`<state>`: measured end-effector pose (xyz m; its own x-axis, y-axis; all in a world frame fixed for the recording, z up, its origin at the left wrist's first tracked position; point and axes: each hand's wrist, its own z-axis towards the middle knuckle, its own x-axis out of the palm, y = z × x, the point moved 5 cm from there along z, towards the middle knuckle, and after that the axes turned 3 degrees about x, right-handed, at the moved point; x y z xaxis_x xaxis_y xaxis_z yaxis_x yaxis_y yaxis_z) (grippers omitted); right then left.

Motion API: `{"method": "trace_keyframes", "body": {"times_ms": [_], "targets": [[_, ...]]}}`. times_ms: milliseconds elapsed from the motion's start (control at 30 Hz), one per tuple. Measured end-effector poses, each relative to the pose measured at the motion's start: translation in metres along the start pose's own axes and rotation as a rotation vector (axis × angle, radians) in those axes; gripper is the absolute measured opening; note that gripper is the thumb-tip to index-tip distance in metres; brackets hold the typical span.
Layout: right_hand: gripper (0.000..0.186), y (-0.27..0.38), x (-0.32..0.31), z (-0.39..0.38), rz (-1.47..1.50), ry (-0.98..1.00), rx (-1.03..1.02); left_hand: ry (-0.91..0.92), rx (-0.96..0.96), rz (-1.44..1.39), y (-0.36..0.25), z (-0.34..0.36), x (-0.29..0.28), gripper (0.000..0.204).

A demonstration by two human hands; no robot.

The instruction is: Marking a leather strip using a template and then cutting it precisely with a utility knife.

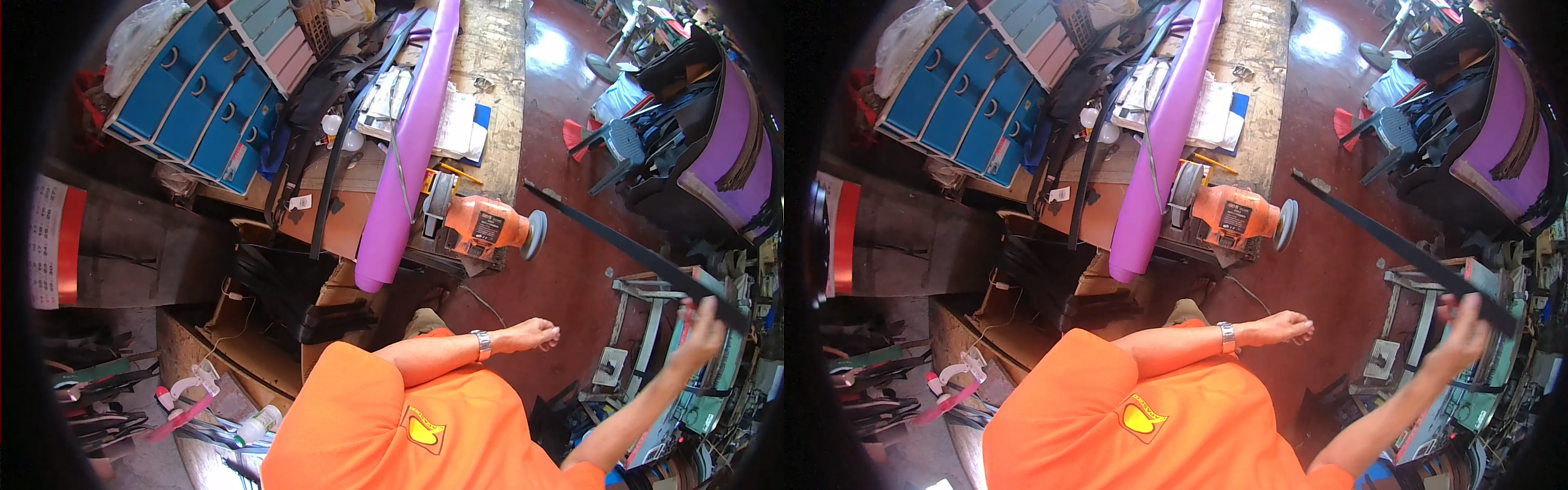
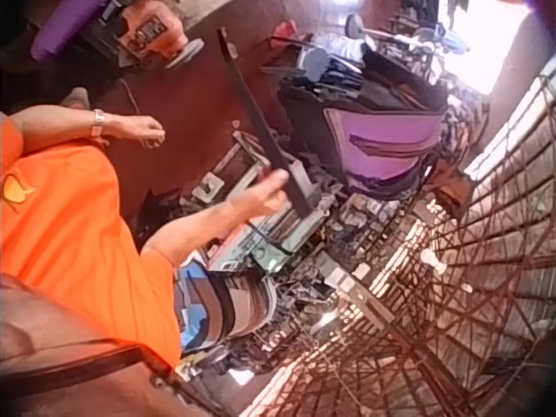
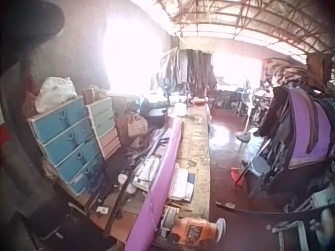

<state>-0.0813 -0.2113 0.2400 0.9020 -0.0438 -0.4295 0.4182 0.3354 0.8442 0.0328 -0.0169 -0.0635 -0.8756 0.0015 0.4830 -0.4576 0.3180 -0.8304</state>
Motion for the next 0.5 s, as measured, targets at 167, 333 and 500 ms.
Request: {"method": "trace_keyframes", "body": {"times_ms": [167, 333, 500], "targets": [[0.029, -0.102, 0.111, -0.137, -0.18, 0.415, 0.505, 0.015, -0.153, -0.836, -0.013, 0.022, 0.008, 0.057], [0.035, -0.124, 0.184, -0.189, -0.524, 0.631, 0.174, -0.444, 0.156, -1.099, 0.021, 0.045, -0.069, 0.016], [0.029, -0.098, 0.201, -0.194, -0.535, 0.621, -0.027, -0.629, 0.088, -1.25, 0.051, 0.038, -0.105, 0.015]]}}
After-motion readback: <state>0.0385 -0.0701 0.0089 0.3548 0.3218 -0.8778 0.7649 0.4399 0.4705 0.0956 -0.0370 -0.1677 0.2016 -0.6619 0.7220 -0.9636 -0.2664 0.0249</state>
